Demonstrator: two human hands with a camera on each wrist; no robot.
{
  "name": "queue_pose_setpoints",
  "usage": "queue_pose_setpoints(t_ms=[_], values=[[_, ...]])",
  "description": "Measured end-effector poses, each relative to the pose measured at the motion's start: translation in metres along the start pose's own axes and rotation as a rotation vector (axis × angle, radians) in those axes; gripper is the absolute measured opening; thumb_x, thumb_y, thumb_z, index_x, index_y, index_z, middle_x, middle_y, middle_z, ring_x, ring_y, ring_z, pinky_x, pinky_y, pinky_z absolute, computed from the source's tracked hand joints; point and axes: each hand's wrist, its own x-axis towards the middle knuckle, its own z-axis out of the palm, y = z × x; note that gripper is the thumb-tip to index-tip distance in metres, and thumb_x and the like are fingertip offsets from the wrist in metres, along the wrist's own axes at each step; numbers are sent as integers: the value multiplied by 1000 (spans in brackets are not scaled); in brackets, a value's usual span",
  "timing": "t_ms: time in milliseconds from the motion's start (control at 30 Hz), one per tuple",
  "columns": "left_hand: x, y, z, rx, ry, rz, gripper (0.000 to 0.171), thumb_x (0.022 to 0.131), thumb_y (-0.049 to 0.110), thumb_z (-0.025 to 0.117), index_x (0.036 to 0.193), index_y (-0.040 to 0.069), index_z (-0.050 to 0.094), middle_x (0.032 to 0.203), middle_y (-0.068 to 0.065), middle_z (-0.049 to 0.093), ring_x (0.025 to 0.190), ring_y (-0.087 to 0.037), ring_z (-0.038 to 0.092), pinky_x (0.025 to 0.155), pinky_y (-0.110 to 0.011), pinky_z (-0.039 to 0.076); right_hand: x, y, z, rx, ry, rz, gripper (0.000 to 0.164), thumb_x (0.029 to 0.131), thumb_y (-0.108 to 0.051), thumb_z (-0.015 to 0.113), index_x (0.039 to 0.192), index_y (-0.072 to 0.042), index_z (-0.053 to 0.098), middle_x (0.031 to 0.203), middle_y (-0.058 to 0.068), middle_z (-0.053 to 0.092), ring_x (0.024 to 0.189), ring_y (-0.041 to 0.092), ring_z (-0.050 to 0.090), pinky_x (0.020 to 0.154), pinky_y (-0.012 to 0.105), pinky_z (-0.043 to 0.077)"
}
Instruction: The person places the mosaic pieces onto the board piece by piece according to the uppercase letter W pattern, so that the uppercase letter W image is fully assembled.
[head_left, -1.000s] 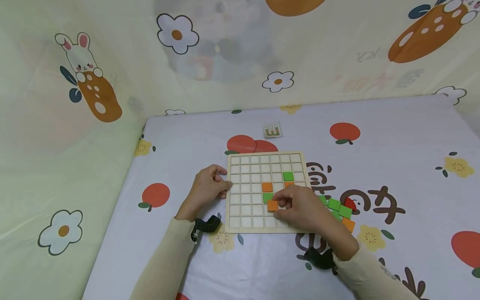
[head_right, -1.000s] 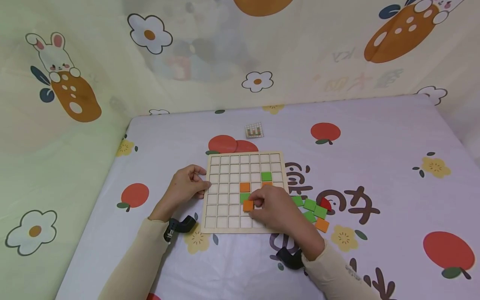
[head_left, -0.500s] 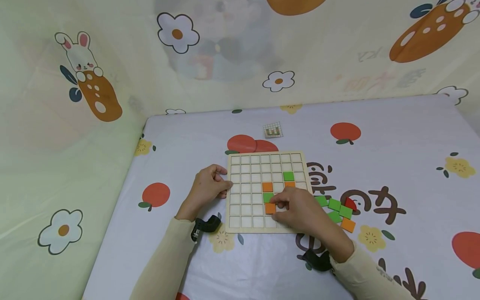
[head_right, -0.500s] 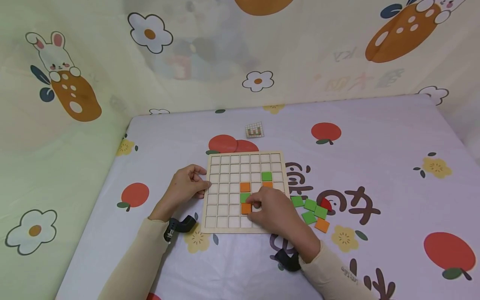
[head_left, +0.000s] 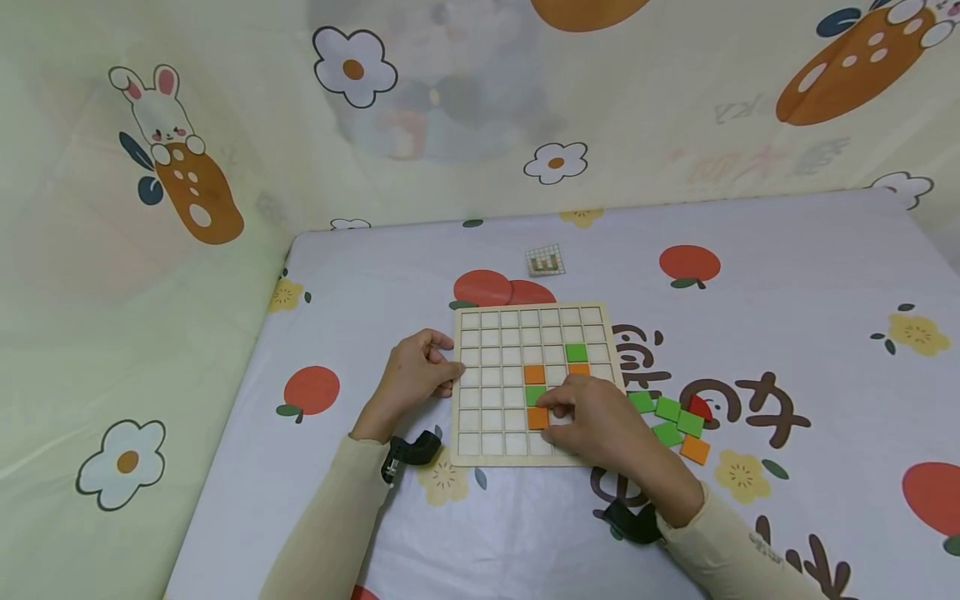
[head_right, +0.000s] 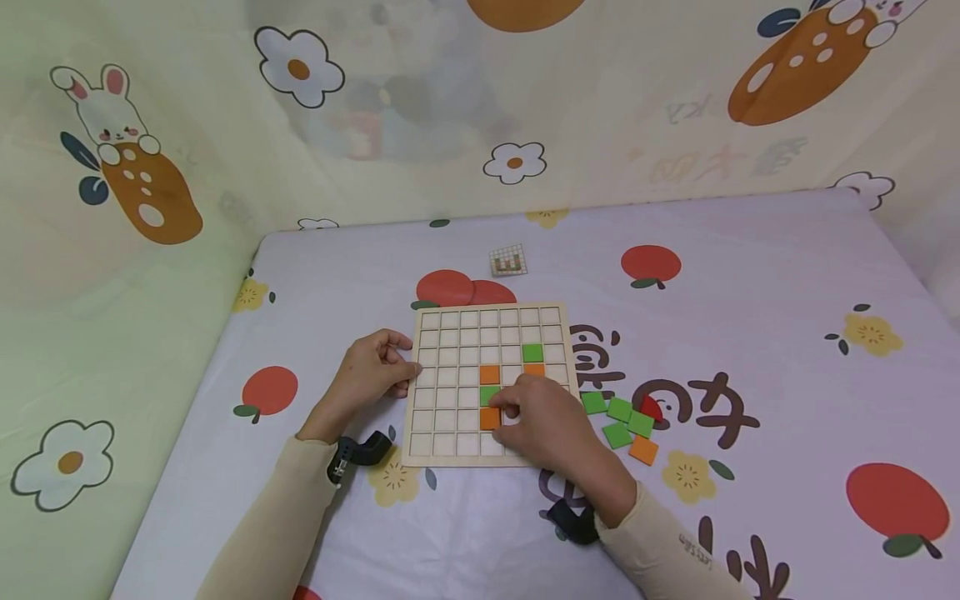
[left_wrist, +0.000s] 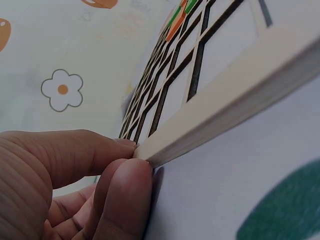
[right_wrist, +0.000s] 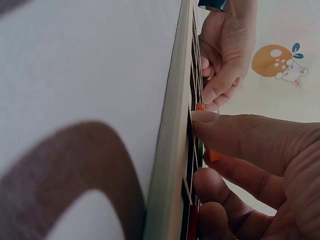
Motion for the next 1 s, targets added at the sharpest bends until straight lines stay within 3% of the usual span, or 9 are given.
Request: queue_pose_setpoints(t_ms=[300,533,733,1000], values=[[1,0,1,1,3,4,31,90,5,79,116,1,63,81,-10,65,54,-14,67,54,-27,60,-1,0,-4,2,-3,-7,31,79,-11,85,110,-12,82,83,-3,60,81,17,53,65,31,42],[0,0,2,-3,-2,-4,31,90,5,79,116,2,63,82,-10,65,54,-15,67,54,-27,59,-8,5,-12,66,21,-22,34,80,-12,86,113,-11,81,87,-1,63,79,17,54,63,29,45],[-1,1,3,3,1,-13,31,90,5,79,116,2,63,81,-9,64,55,-15,66,54,-27,59,-19,21,-29,71,93,34,37,81,-13,86,118,-8,79,92,2,66,82,20,55,60,28,48],[-1,2,1,19,10,-24,31,90,5,79,116,2,63,81,-9,64,55,-15,66,55,-27,59,-31,50,-50,64,167,108,38,82,-10,85,119,-4,77,98,7,69,86,23,58,66,31,47]])
